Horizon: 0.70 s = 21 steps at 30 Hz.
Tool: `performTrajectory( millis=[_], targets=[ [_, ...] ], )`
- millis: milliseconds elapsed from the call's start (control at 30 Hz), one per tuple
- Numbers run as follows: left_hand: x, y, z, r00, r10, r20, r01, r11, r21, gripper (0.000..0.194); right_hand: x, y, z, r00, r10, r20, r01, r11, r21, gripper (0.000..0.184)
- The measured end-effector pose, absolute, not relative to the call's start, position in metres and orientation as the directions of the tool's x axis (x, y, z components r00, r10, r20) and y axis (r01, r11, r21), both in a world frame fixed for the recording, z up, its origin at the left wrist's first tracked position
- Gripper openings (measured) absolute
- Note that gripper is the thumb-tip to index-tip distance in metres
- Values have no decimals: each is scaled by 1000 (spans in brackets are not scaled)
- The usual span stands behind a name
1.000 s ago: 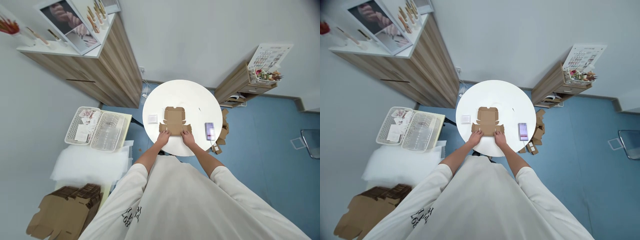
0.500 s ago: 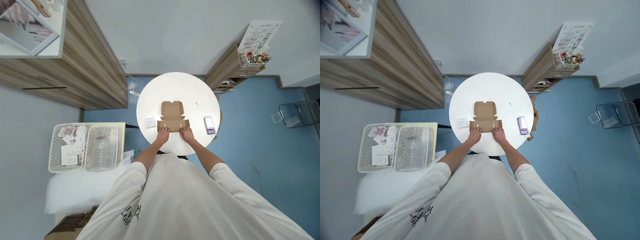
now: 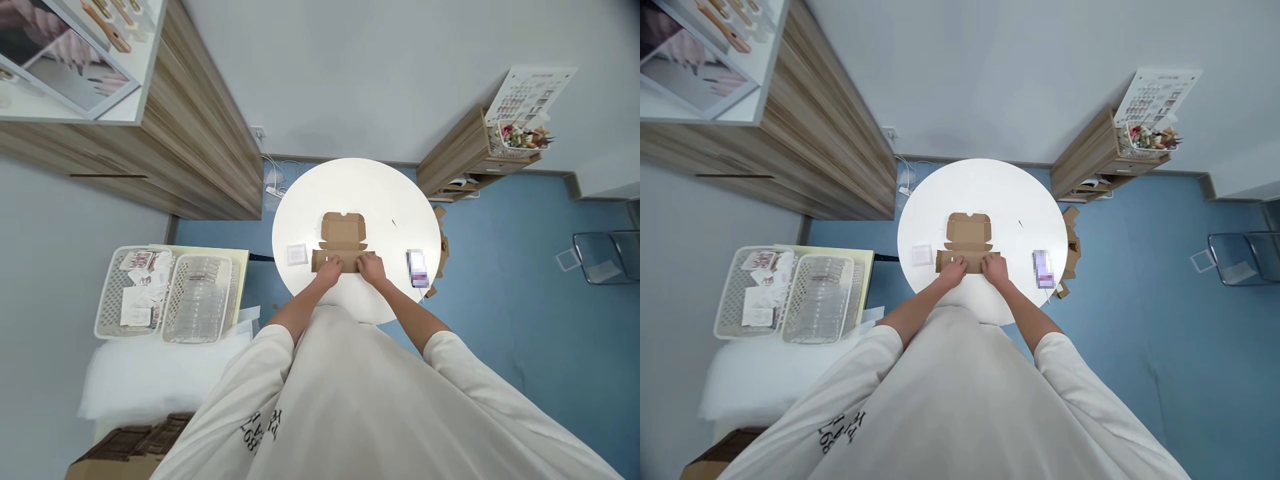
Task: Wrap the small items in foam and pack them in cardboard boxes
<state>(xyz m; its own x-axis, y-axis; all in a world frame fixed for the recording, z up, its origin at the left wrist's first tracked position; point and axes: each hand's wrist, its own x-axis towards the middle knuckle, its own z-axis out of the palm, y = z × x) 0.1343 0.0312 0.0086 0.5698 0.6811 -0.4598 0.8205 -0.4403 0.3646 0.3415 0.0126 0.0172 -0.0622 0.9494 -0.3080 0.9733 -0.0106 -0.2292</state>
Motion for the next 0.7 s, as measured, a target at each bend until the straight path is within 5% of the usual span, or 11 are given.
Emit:
performTrajectory(
  millis=[100,200,467,700],
  targets=[
    [139,29,9,554,685,-473,831,-432,349,46,351,46,14,141,956,-257,918,-224,-327,33],
    [142,26,9,529,687,-498,848,-416,328,60,356,75,5,209,910,-358,836,-356,-418,29],
    [146,24,11,475,672,-569,880,-377,289,85,364,91,-15,165,892,-420,581,-432,-690,37],
    [158,30,19,445,679,-584,895,-315,316,91,367,72,-7,234,878,-418,463,-479,-746,37]
  ],
)
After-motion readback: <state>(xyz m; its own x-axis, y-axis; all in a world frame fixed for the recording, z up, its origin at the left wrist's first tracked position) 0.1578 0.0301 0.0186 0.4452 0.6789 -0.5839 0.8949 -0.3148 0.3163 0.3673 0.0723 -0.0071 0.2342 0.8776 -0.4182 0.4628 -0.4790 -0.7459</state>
